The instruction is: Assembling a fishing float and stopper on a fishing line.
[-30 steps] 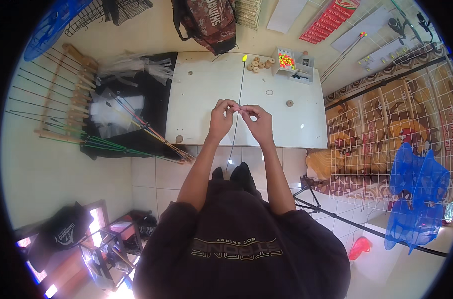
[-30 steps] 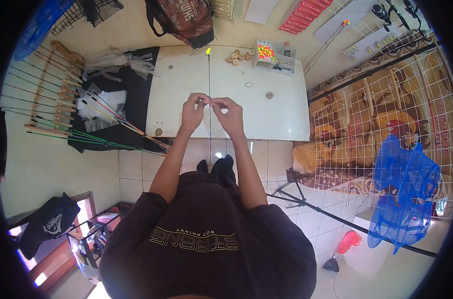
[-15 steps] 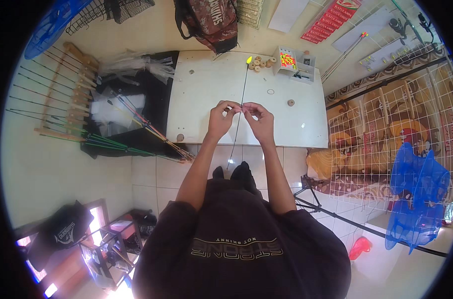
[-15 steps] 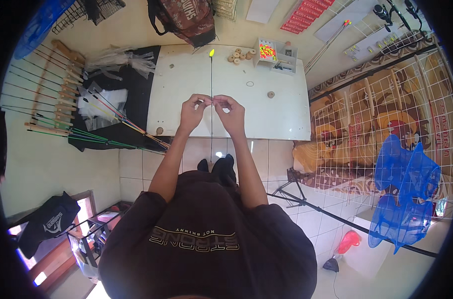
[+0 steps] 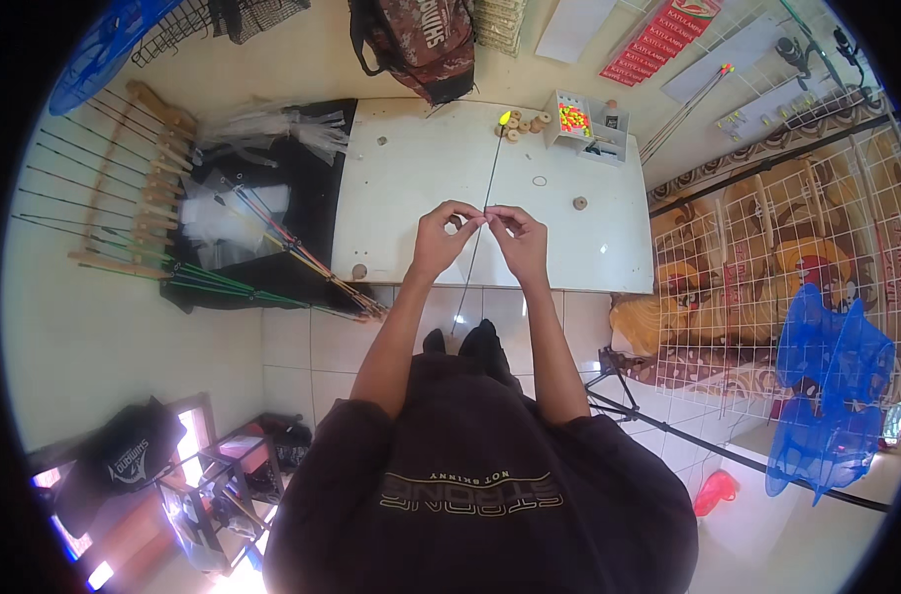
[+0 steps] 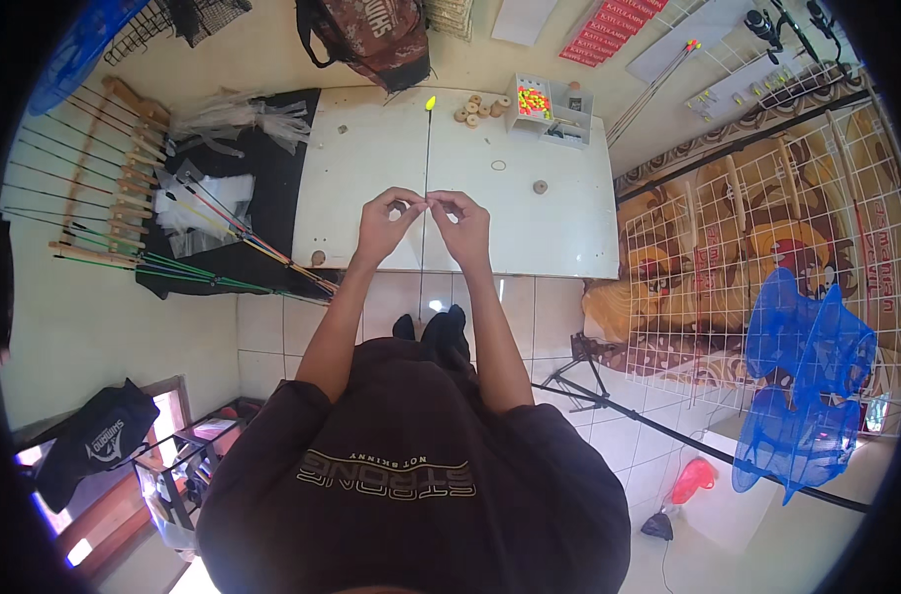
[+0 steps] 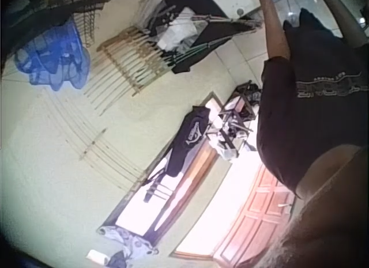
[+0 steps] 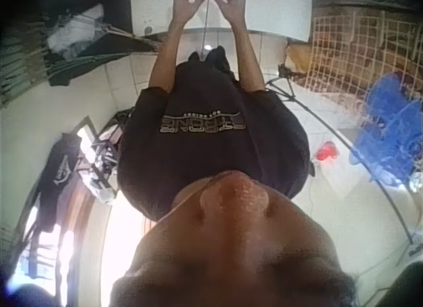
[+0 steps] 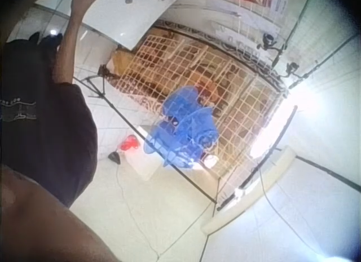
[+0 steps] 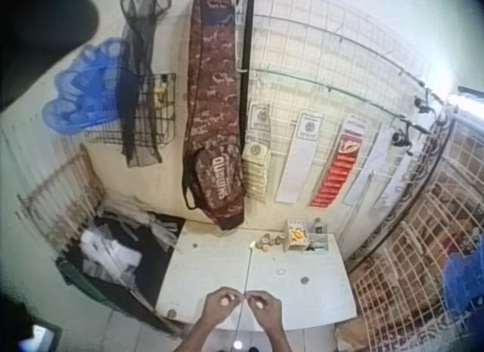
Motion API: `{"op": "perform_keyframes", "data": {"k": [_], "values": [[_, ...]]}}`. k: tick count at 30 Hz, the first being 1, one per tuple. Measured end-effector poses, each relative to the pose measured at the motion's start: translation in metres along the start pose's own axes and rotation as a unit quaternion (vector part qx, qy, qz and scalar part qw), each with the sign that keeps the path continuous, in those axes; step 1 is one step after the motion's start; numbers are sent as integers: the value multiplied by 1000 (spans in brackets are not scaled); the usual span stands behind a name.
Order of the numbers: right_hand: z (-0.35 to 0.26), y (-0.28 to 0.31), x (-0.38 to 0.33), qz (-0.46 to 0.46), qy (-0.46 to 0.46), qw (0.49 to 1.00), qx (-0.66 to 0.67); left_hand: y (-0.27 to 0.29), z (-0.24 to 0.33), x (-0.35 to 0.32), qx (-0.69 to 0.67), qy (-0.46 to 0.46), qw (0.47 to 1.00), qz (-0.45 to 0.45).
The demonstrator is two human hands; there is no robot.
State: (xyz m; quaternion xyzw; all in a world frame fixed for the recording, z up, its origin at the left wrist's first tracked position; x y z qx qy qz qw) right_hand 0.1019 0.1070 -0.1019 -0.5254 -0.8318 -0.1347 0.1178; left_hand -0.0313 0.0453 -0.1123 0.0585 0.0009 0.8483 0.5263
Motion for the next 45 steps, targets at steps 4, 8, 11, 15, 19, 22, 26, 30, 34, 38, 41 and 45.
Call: {"op": "perform_keyframes", "data": {"k": [4, 8, 11, 15, 19, 22, 26, 30, 34, 38, 41, 45], "values": [[4, 1, 0, 11, -12, 999, 29, -4, -4, 1, -37, 54, 998, -22], [7, 3, 0, 13, -23, 999, 38, -7, -7, 1, -26, 86, 995, -31], [5, 2, 2, 1, -24, 999, 45, -8, -4, 2, 3, 79, 996, -43], [10, 1, 2, 9, -28, 999, 45, -8, -11, 4, 10, 74, 997, -34], [7, 4, 4, 28, 13, 998, 61, -8, -10, 4, 15, 73, 997, -28], [6, 3, 4, 21, 5, 999, 50, -8, -9, 4, 19, 68, 997, -23], [6, 4, 3, 11, -12, 1000, 14, -10, -12, 3, 10, 75, 997, -27], [4, 6, 3, 35, -2, 999, 6, -9, -11, 3, 19, 57, 998, -25], [1, 6, 4, 36, 14, 999, -12, -7, 5, 3, 31, 18, 999, -10], [-5, 4, 0, 45, -10, 998, -39, -7, 26, 4, 57, -13, 998, -9], [-5, 3, 1, 48, -7, 998, -37, -8, 25, 7, 64, -21, 998, -15], [8, 3, 1, 49, -24, 998, 38, -2, 11, 9, 16, 25, 1000, -1]]}}
Point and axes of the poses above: each hand's wrist, its own x-axis towards the middle knuckle, its own y-axis out of the back of the hand, z = x × y, the point moved 9 cm from there along x, towards the middle knuckle, and after that the axes turned 11 degrees about y, right-handed, at the moved point
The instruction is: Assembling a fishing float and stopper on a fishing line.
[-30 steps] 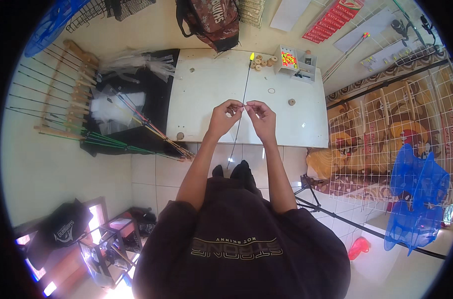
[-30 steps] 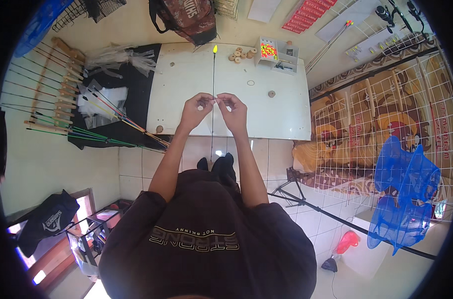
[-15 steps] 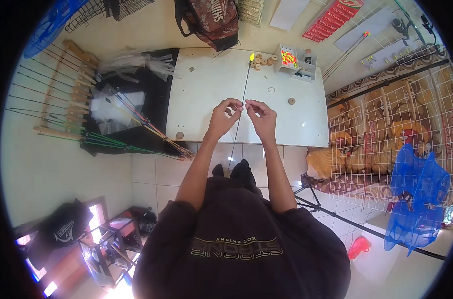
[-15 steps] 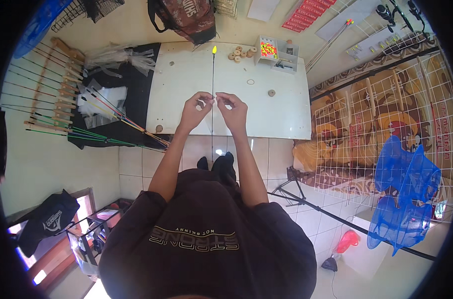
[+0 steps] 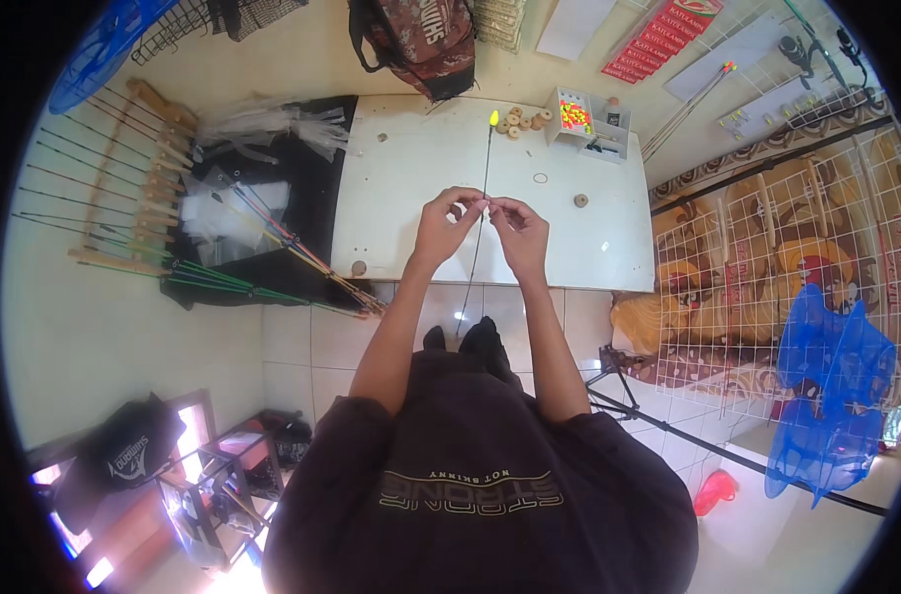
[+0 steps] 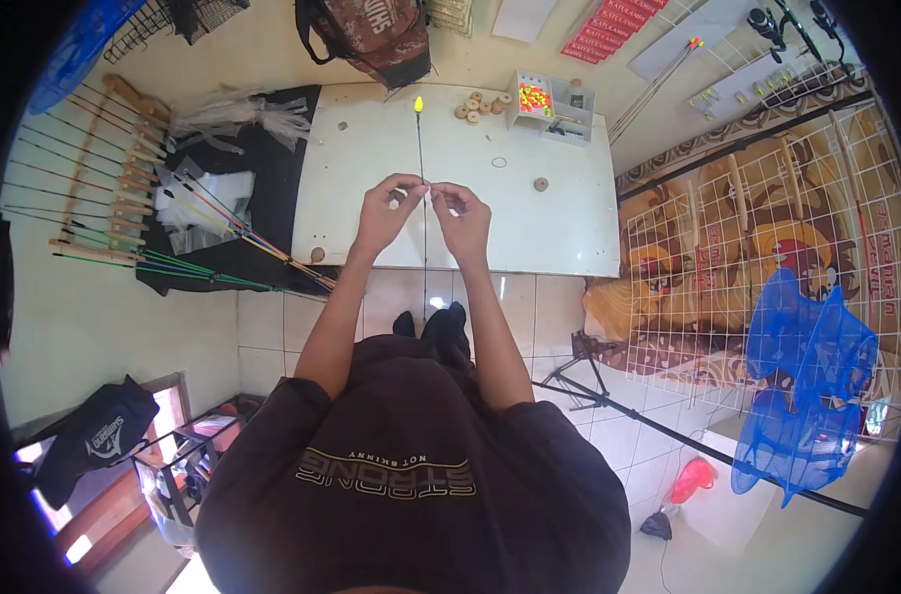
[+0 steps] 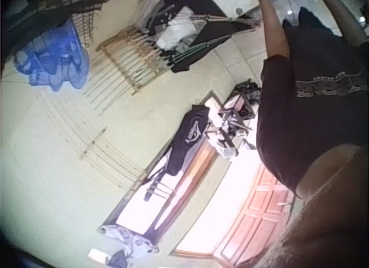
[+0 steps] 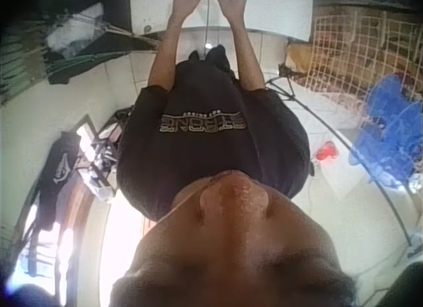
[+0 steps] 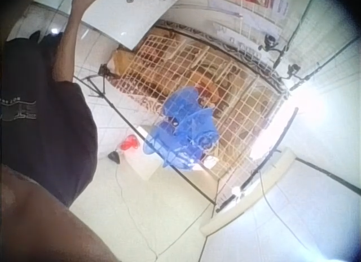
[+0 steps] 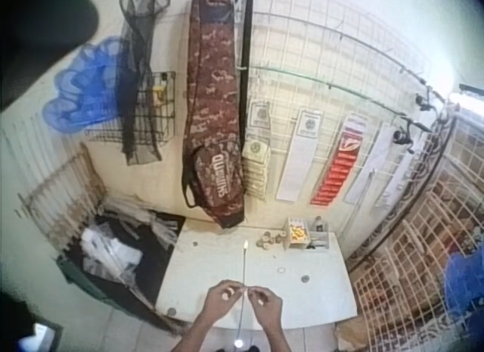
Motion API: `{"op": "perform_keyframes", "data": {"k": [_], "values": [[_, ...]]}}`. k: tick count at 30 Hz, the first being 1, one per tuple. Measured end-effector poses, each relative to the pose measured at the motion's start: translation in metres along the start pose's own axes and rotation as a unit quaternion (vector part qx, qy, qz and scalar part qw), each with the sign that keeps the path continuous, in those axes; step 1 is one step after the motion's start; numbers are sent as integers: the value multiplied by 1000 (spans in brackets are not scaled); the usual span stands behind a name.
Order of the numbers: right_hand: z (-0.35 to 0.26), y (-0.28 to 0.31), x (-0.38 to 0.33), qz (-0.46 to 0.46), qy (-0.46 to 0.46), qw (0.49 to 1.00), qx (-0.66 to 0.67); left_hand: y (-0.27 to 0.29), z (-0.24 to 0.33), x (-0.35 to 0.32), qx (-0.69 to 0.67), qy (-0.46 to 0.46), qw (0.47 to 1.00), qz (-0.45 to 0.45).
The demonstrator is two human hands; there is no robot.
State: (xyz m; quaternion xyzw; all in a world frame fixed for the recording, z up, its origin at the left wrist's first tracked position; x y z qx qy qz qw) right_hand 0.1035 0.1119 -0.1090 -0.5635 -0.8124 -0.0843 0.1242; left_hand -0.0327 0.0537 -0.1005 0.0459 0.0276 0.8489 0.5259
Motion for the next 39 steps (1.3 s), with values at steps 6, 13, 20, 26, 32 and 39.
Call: {"op": "perform_keyframes", "data": {"k": [6, 13, 20, 26, 32, 39], "values": [[6, 4, -4, 5, -38, 998, 46, 1, 2, 2, 14, 13, 1000, -20], [5, 3, -6, 3, -39, 997, 66, 0, -5, -1, 41, 34, 998, -40], [15, 8, -10, -3, -29, 1000, -3, 1, -8, -3, 28, 43, 997, -56], [5, 6, -12, -12, 6, 1000, -20, -2, -8, -5, 16, 34, 997, -74], [-5, 3, -12, -22, -11, 1000, 12, -3, -14, -6, 8, 35, 997, -72], [2, 4, -15, -6, -10, 1000, 23, 0, -15, -7, -7, 37, 997, -63]]}}
Point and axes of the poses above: each hand's wrist, its own x-axis towards the middle knuckle, its own y-axis out of the back of the hand, z = x × y, the point moved 9 cm from there along x, towards the middle knuckle, and after that the axes turned 11 degrees about y, right-handed, at the moved point
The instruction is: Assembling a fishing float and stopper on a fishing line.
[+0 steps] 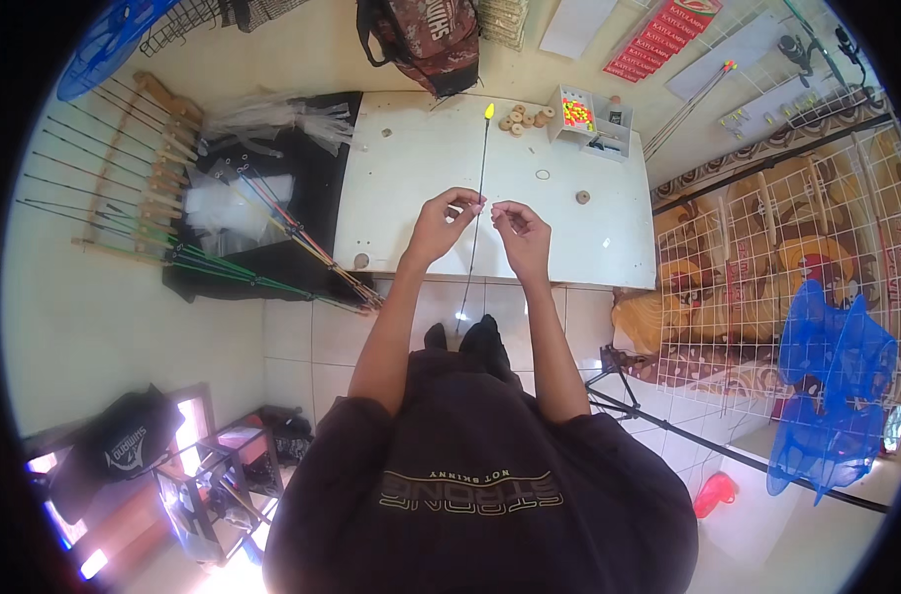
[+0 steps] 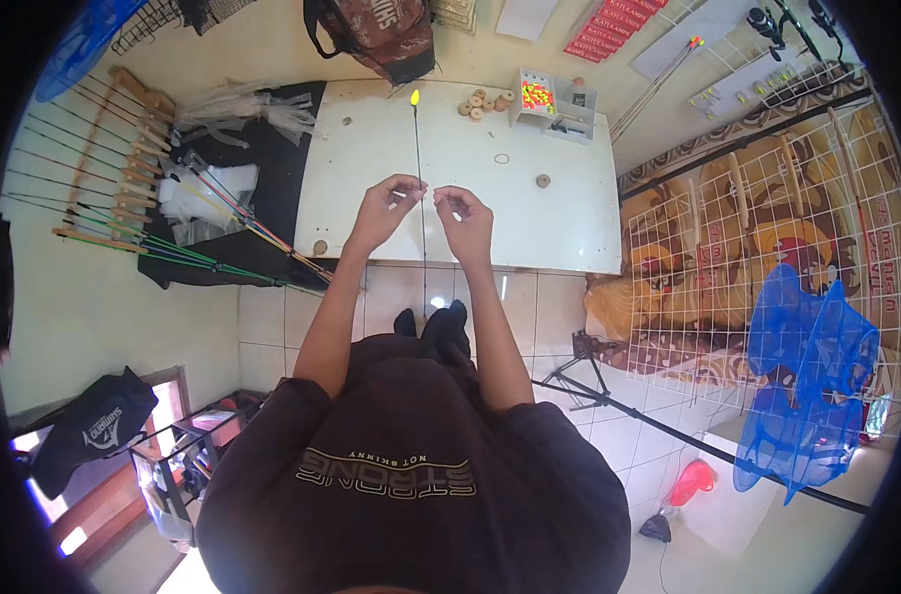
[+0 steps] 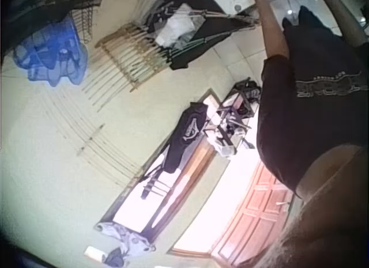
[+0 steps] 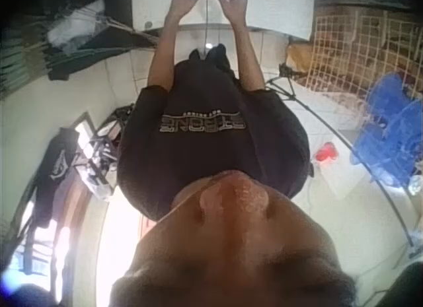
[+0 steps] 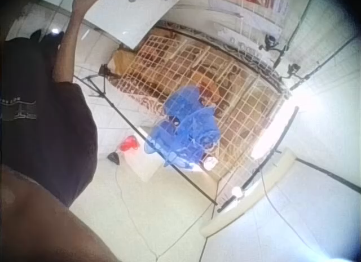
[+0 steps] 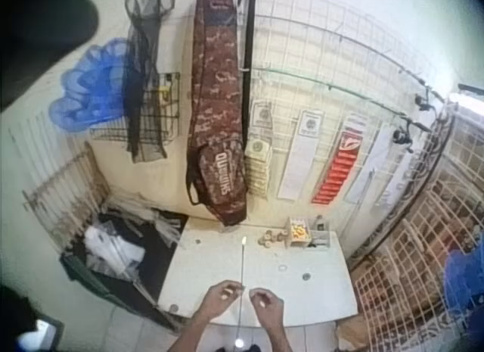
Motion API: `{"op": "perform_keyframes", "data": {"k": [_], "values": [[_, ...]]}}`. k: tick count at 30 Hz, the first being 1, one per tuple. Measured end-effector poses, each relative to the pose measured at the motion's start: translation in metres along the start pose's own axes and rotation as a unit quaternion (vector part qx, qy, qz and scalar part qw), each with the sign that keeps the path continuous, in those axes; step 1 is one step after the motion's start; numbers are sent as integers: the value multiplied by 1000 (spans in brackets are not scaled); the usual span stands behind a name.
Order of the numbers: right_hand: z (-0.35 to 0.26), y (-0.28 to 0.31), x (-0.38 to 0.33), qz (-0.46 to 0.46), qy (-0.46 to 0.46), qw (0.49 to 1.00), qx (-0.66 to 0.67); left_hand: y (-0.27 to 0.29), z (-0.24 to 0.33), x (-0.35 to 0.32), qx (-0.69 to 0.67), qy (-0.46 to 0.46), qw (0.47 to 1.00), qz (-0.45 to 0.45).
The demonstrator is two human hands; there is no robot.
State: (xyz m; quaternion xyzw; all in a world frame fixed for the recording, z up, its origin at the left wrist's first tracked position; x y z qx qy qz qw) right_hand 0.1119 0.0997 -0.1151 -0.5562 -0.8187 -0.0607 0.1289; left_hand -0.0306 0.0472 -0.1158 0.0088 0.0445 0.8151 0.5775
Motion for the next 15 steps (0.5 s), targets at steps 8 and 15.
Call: {"op": "perform_keyframes", "data": {"k": [8, 15], "values": [[4, -7, -8, -8, -18, 1000, 13, 6, 2, -7, -24, -10, 1000, 15], [0, -13, -5, 2, -13, 999, 46, 7, 3, -10, -15, 1, 1000, 15]]}}
Point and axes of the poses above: each hand's wrist, its own x-axis towards the middle knuckle, its own y-axis out of the back of the hand, z = x × y, the point moved 9 cm from there along x, towards the middle knuckle, and after that the axes turned 11 degrees about y, right-handed, at the moved point
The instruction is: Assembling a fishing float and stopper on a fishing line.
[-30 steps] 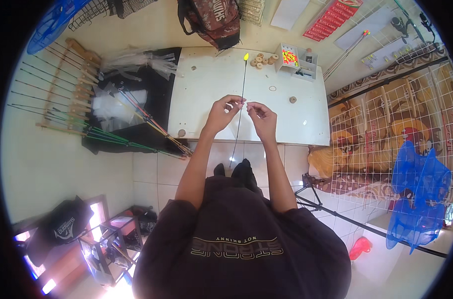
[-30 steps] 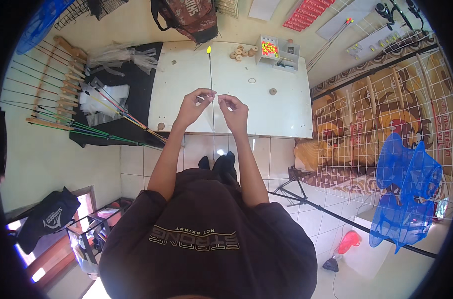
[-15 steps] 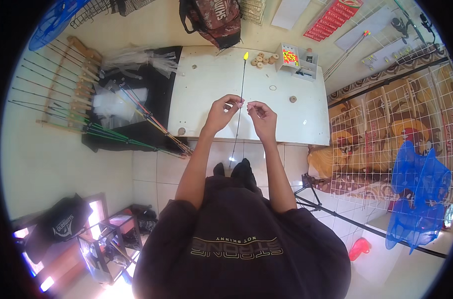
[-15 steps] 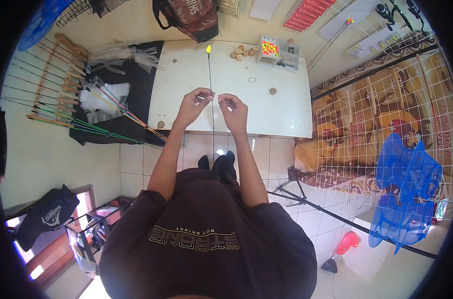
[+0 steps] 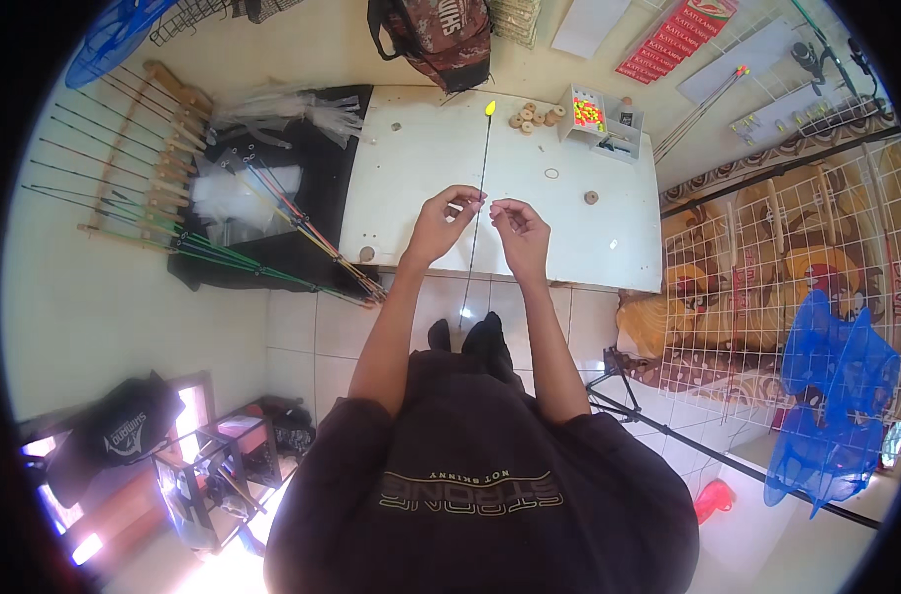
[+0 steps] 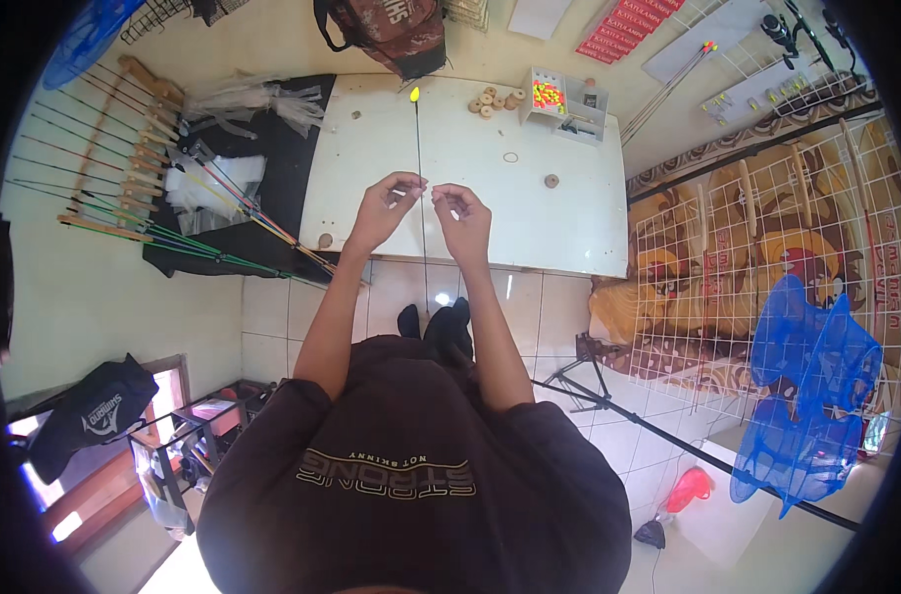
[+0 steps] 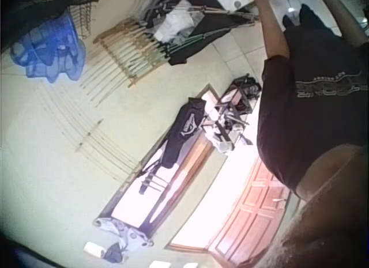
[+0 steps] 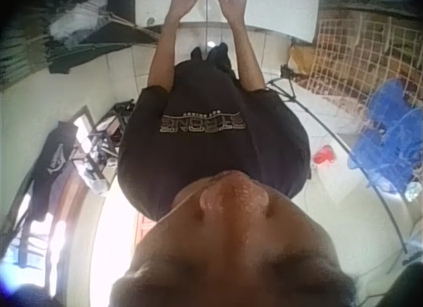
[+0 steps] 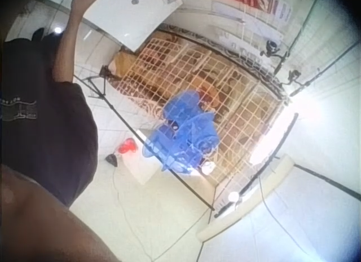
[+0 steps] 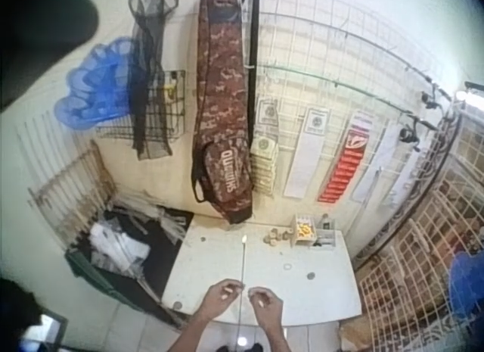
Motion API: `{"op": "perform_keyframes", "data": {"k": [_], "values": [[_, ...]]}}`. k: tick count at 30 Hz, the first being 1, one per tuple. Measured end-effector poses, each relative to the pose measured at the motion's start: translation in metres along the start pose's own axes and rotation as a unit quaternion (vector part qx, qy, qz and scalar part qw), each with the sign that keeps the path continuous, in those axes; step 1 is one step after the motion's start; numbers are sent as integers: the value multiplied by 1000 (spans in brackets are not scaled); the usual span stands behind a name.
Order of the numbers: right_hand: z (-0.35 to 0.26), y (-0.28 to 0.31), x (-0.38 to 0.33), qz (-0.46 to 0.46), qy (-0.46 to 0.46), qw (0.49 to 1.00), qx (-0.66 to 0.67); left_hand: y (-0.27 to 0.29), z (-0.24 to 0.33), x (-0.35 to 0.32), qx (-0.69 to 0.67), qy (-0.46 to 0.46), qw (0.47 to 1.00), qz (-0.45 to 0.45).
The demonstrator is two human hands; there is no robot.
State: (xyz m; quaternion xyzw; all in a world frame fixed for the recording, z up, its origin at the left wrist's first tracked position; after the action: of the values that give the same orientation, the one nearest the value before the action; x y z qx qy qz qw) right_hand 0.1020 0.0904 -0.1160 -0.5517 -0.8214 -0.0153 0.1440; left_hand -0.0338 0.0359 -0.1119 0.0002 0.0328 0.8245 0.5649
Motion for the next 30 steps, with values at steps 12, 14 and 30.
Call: {"op": "perform_keyframes", "data": {"k": [12, 14, 30], "values": [[-3, -4, 2, 9, 14, 1000, 13, -6, 0, -5, 5, 24, 1000, -19], [-4, -2, 3, 9, 16, 1000, 9, -6, 2, -3, 11, 23, 999, -19], [1, -5, 2, 0, 0, 1000, 24, 2, 6, 3, 23, 3, 1000, 11]]}}
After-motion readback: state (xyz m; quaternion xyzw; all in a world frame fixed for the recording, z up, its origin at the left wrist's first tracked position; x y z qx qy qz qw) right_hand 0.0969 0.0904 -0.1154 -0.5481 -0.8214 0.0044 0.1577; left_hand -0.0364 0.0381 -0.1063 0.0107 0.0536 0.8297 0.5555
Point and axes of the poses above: each hand's wrist, its own x-axis towards the middle knuckle, its own y-axis out of the back of the hand, z = x × y, the point moved 9 cm from there along x, towards the middle knuckle, and after that the axes turned 11 degrees about y, right-handed, at the moved point
